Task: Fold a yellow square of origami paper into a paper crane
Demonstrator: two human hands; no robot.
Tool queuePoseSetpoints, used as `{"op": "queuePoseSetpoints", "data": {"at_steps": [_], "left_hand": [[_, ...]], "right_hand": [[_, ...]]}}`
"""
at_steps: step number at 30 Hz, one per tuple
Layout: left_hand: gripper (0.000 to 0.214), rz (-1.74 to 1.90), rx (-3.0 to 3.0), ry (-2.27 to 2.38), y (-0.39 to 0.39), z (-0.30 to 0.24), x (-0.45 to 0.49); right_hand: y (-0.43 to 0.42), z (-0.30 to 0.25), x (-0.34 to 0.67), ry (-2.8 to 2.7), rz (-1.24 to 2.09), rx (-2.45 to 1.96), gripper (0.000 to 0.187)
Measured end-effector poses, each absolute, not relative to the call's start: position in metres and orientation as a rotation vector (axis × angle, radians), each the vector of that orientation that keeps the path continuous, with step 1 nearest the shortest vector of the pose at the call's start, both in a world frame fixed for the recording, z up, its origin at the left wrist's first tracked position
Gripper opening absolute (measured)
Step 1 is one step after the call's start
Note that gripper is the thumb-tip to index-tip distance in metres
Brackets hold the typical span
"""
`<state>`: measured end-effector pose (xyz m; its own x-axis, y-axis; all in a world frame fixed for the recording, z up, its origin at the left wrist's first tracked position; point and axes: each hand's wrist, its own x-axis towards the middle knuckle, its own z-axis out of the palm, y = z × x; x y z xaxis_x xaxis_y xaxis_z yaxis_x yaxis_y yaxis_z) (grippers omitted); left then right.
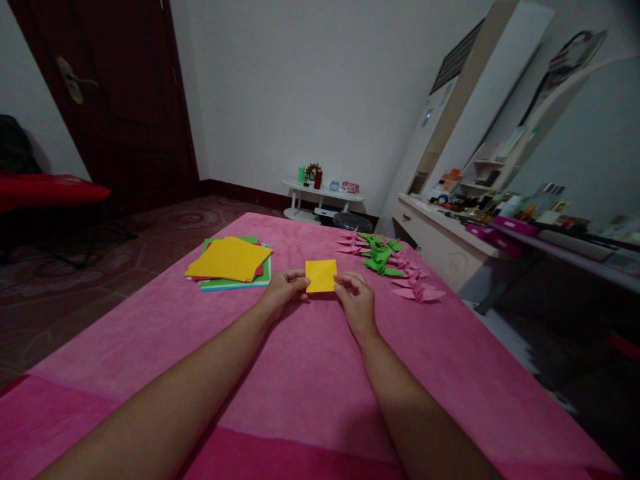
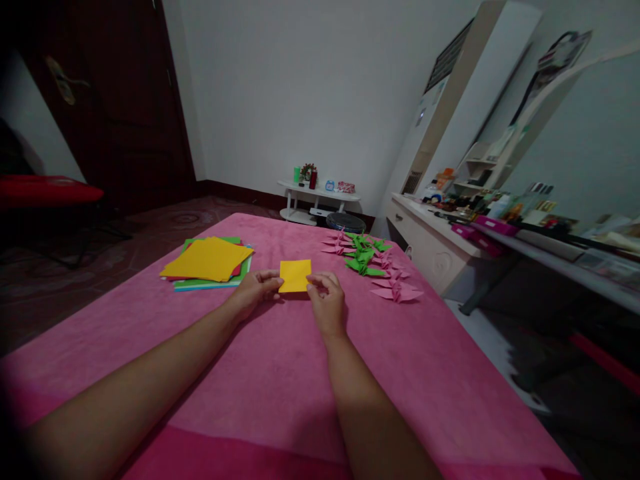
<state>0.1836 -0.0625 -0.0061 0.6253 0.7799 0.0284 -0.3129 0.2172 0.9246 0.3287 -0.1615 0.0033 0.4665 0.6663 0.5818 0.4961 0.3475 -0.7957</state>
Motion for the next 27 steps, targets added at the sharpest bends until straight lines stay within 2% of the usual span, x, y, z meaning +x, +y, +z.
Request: {"op": "queuePoseSetpoints", "data": {"at_steps": [3, 6, 10, 13, 16, 19, 24, 27], "left_hand": [[0.045, 0.831, 1.108, 0.544, -0.062, -0.007, 0.183], [0.065, 0.837, 1.154, 0.554, -0.065, -0.006, 0.182], [0.079, 0.795, 1.243, 0.520, -0.071, -0.003, 0.180], [0.071, 0.779, 1.316, 0.519, -0.074, 0.000, 0.178], [0.050, 0.759, 1.438, 0.614, -0.074, 0.003, 0.171], [0.032, 0.912, 1.789, 0.613, -0.075, 0.008, 0.158], [0.040, 0.996, 2.382, 0.483, -0.086, 0.017, 0.136], [0.031, 0.843, 2.517, 0.455, -0.093, 0.016, 0.133]], "right_hand": [[-0.159, -0.001, 0.332, -1.100, 0.232, -1.284, 0.019], [-0.157, -0.008, 0.336, -0.955, 0.430, -1.249, 0.032], [-0.156, -0.011, 0.339, -0.874, 0.602, -1.188, 0.046], [-0.156, -0.009, 0.338, -0.860, 0.637, -1.167, 0.038], [-0.157, -0.004, 0.333, -0.793, 0.685, -1.177, 0.031], [-0.158, -0.001, 0.329, -0.697, 0.747, -1.194, 0.031], [-0.161, 0.002, 0.325, -0.733, 0.844, -1.244, 0.019], [-0.164, 0.004, 0.321, -0.804, 0.952, -1.279, 0.016]]}}
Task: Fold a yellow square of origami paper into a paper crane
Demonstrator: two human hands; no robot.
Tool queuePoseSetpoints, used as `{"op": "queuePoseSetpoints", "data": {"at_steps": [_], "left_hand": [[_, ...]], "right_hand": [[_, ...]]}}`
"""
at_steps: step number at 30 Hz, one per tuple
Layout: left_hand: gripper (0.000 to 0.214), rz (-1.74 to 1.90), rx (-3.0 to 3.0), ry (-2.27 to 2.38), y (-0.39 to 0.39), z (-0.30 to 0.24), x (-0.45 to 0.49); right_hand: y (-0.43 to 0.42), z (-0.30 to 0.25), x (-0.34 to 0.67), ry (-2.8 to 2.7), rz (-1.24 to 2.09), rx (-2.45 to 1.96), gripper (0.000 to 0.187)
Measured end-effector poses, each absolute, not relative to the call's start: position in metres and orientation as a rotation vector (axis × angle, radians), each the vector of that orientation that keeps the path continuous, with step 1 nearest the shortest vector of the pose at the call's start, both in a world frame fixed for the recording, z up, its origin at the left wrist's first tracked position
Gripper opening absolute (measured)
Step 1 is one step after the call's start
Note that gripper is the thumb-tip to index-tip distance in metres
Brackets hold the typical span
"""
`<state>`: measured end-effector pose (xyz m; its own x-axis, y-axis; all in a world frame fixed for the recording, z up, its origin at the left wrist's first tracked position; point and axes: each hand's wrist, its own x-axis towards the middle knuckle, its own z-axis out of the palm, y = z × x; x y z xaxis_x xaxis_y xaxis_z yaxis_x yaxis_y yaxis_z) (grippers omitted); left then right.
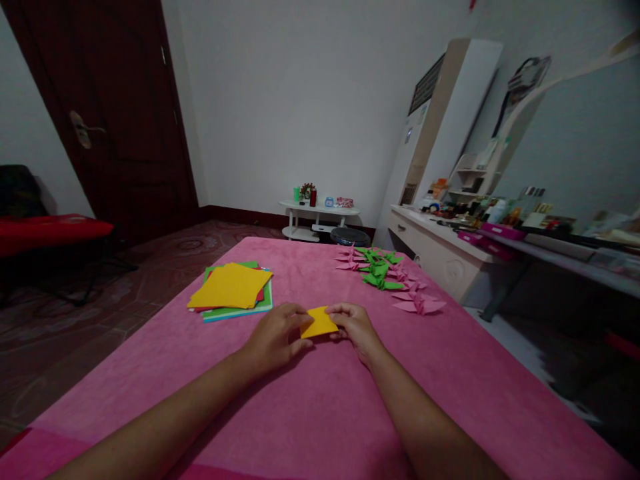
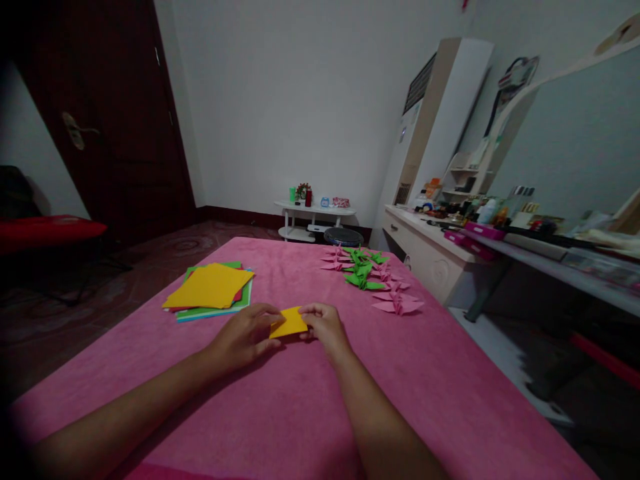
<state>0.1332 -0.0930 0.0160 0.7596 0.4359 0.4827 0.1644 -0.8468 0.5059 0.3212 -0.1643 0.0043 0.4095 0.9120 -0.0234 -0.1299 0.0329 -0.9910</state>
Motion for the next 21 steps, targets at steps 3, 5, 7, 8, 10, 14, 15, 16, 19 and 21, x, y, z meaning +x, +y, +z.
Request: {"op": "queuePoseSetpoints", "data": {"at_steps": [3, 5, 7, 8, 10, 14, 15, 16, 19, 21], "left_hand": [[0.022, 0.704, 2.462, 0.487, -0.095, 0.010, 0.135], [0.027, 0.706, 2.318, 0.547, -0.092, 0.005, 0.137], [0.029, 0.723, 2.137, 0.614, -0.087, 0.000, 0.139], [0.029, 0.726, 2.050, 0.641, -0.084, -0.002, 0.139], [0.026, 0.739, 1.898, 0.669, -0.078, -0.005, 0.140], [0.029, 0.826, 1.672, 0.610, -0.077, -0.003, 0.140], [0.030, 0.841, 1.619, 0.585, -0.079, -0.001, 0.140], [0.031, 0.846, 1.561, 0.562, -0.081, 0.001, 0.140], [0.043, 0.842, 1.377, 0.520, -0.086, 0.006, 0.139], [0.056, 0.848, 1.298, 0.515, -0.088, 0.007, 0.137]], "right_hand": [[-0.167, 0.007, 0.318, -0.848, 1.041, -1.258, 0.023], [-0.167, 0.007, 0.316, -0.848, 1.043, -1.225, 0.031], [-0.167, 0.005, 0.316, -0.866, 1.012, -1.222, 0.034], [-0.166, 0.003, 0.316, -0.890, 0.990, -1.237, 0.033], [-0.164, 0.000, 0.316, -0.959, 0.926, -1.289, 0.030], [-0.161, 0.003, 0.315, -1.090, 0.697, -1.365, 0.026], [-0.161, 0.006, 0.314, -1.099, 0.655, -1.368, 0.025], [-0.162, 0.011, 0.314, -1.097, 0.635, -1.367, 0.025], [-0.165, 0.023, 0.316, -1.067, 0.745, -1.379, 0.025], [-0.168, 0.027, 0.319, -1.070, 0.837, -1.381, 0.025]]}}
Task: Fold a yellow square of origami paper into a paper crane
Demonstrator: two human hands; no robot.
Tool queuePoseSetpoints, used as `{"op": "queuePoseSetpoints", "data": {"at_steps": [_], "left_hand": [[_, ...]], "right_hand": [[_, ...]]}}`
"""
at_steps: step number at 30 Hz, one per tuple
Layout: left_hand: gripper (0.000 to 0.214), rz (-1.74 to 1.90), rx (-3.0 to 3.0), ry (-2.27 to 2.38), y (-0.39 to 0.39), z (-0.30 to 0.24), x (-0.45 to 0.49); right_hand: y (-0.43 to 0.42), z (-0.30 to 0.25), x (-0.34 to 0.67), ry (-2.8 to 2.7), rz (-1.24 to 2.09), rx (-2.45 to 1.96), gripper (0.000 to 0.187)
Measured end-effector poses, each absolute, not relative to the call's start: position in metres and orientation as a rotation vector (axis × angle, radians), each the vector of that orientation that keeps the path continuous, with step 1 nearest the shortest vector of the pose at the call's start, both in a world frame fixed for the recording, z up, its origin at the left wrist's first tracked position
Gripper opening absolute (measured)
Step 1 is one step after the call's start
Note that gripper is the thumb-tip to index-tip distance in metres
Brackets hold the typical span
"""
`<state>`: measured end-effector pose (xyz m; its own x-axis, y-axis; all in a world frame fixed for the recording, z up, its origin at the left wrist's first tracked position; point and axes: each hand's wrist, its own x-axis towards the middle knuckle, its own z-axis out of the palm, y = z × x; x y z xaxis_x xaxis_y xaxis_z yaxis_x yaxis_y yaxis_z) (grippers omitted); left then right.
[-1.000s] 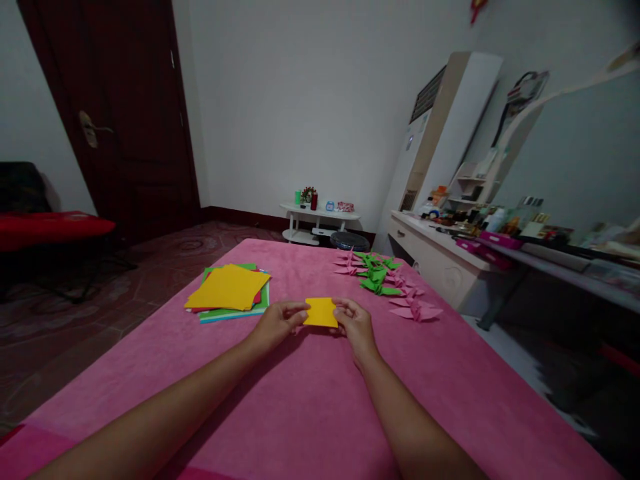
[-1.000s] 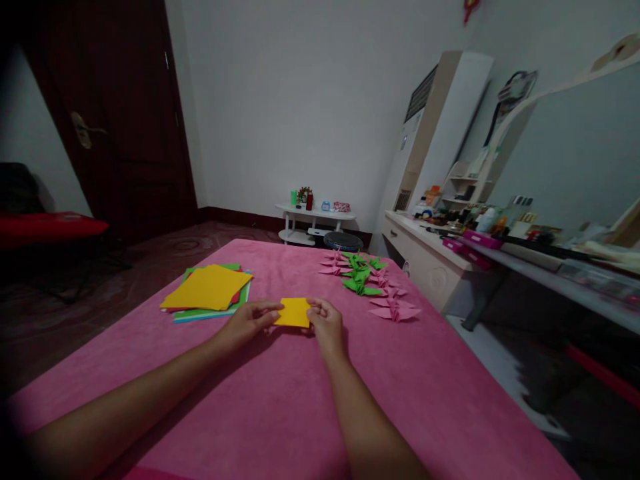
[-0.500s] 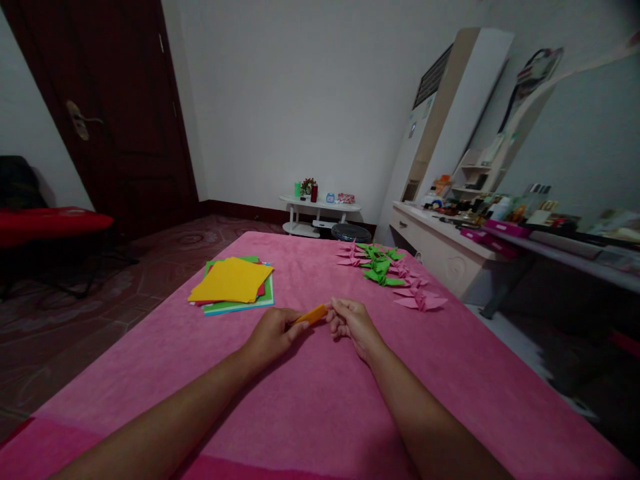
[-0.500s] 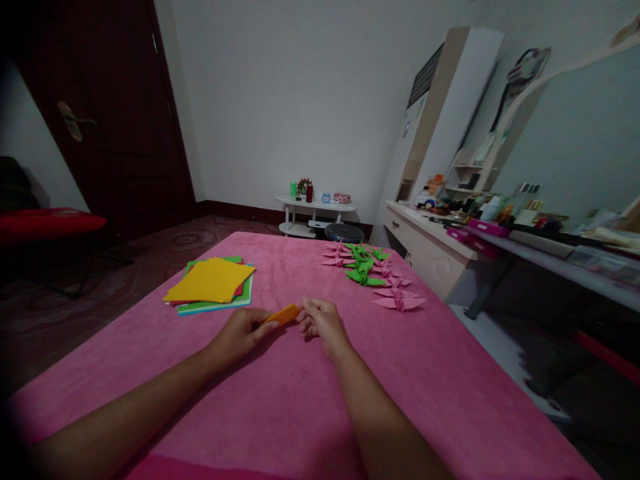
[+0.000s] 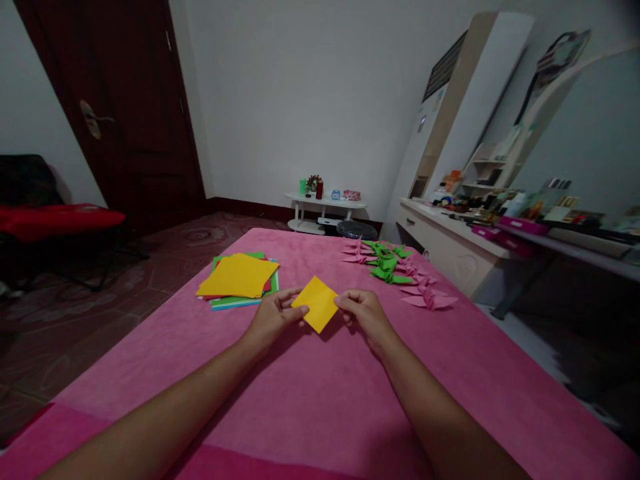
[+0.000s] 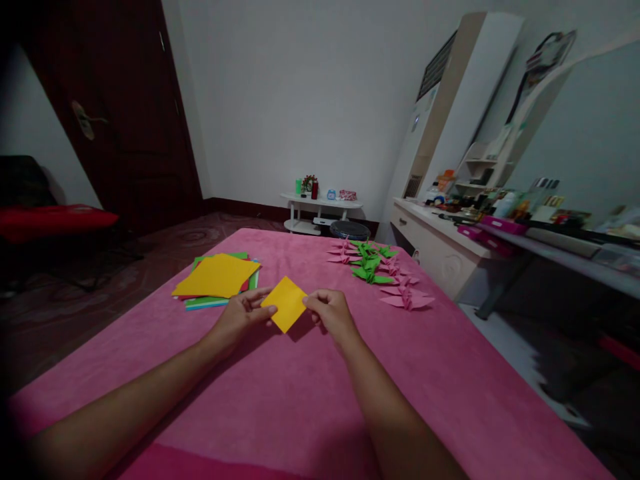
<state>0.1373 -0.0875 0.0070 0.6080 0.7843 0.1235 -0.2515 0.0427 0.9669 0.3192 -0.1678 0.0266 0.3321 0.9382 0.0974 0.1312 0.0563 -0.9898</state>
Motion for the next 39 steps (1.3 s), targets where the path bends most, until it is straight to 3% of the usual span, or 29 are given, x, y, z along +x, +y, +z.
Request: {"op": "queuePoseSetpoints", "data": {"at_steps": [7, 13, 19, 24, 39], "left_hand": [[0.054, 0.822, 1.204, 0.457, -0.089, 0.004, 0.134], [0.053, 0.870, 1.128, 0.577, -0.089, 0.001, 0.137], [0.036, 0.809, 1.114, 0.555, -0.089, -0.003, 0.136], [0.042, 0.699, 1.131, 0.435, -0.094, -0.001, 0.135], [0.051, 0.682, 1.162, 0.483, -0.098, 0.005, 0.134]], "right_hand": [[-0.168, 0.018, 0.329, -1.001, 0.884, -1.397, 0.024], [-0.166, 0.022, 0.315, -1.170, 0.485, -1.286, 0.038], [-0.162, 0.006, 0.303, -0.968, 0.937, -1.259, 0.034], [-0.165, 0.008, 0.302, -0.799, 1.124, -1.207, 0.028], [-0.167, 0.008, 0.303, -0.767, 1.189, -1.180, 0.024]]}}
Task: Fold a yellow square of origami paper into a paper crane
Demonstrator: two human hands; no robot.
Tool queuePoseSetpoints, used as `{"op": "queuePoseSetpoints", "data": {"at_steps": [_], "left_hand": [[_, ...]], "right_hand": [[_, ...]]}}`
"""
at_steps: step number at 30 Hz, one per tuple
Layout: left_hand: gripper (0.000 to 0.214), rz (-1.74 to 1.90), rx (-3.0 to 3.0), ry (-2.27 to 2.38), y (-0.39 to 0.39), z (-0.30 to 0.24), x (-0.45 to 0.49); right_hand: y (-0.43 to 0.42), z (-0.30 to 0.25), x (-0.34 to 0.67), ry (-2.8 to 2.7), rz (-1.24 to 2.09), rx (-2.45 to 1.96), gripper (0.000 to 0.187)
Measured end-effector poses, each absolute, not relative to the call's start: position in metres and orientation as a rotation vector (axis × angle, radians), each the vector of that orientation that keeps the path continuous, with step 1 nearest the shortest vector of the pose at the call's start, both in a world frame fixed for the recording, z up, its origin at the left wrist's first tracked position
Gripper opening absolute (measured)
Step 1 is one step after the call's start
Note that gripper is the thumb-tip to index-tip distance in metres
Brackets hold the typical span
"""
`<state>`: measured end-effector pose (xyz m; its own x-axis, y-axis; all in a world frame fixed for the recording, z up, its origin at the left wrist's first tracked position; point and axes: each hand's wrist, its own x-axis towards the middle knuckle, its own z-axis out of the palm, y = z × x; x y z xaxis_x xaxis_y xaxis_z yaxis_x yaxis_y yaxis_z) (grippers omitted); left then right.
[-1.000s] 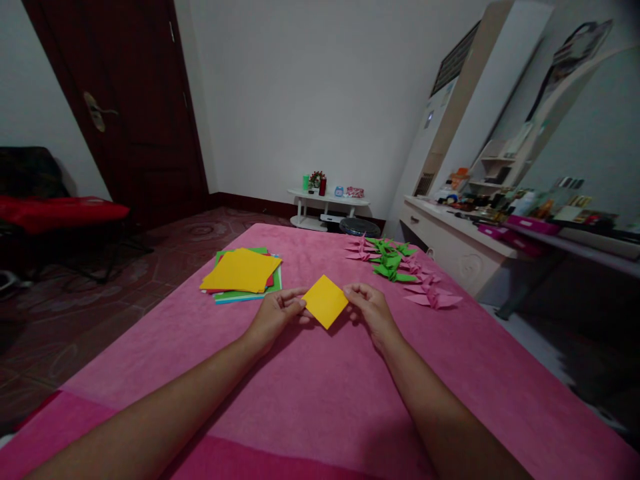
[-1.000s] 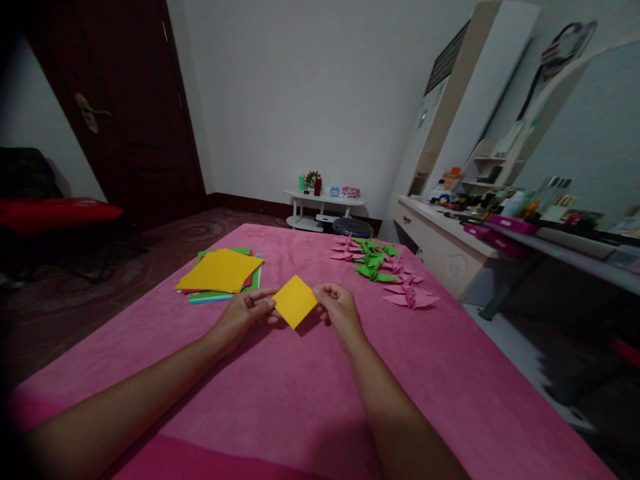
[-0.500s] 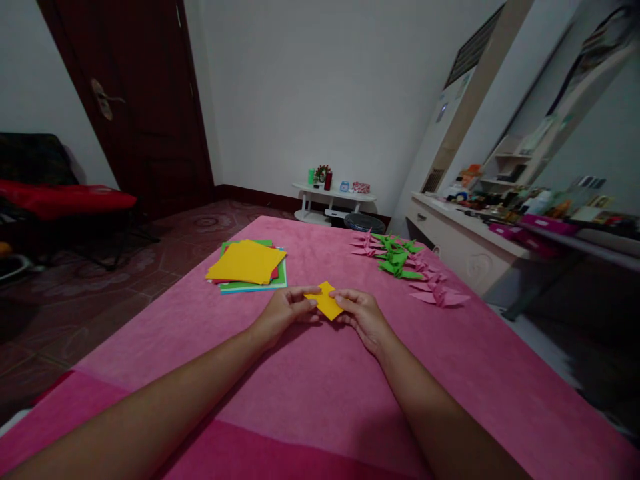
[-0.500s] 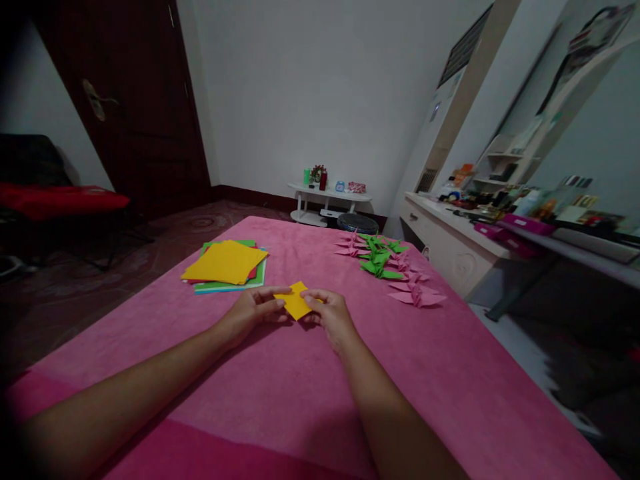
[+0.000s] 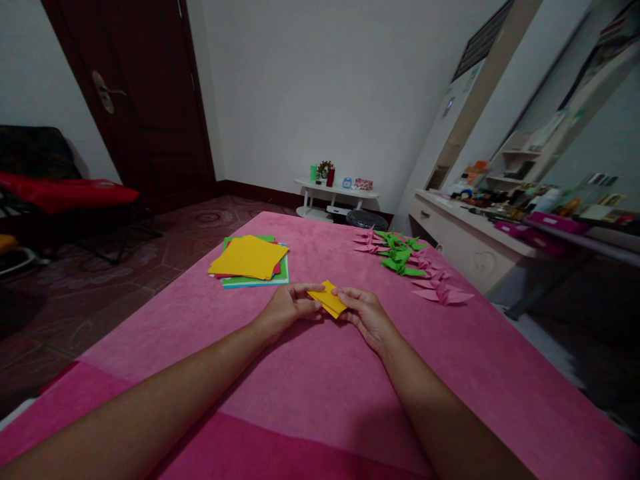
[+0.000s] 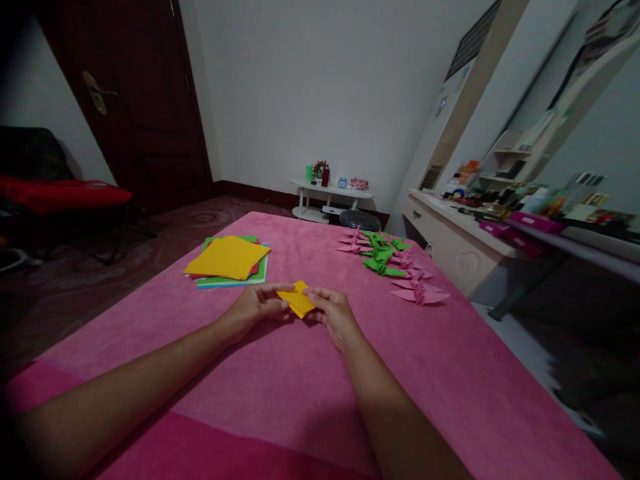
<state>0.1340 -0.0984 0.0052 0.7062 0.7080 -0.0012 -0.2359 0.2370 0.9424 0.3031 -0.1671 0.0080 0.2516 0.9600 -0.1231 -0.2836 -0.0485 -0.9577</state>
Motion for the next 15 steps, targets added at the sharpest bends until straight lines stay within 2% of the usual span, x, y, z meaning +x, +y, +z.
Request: {"op": "queuePoseSetpoints", "data": {"at_steps": [3, 10, 15], "left_hand": [[0.048, 0.724, 1.253, 0.563, -0.096, 0.002, 0.136], [0.016, 0.910, 1.919, 0.631, -0.091, -0.004, 0.134], [0.020, 0.920, 2.078, 0.727, -0.086, -0.002, 0.129]], "right_hand": [[-0.166, 0.005, 0.303, -0.815, 1.123, -1.218, 0.027], [-0.165, 0.000, 0.308, -1.056, 1.001, -1.336, 0.028], [-0.163, 0.001, 0.312, -1.065, 0.992, -1.279, 0.036]]}}
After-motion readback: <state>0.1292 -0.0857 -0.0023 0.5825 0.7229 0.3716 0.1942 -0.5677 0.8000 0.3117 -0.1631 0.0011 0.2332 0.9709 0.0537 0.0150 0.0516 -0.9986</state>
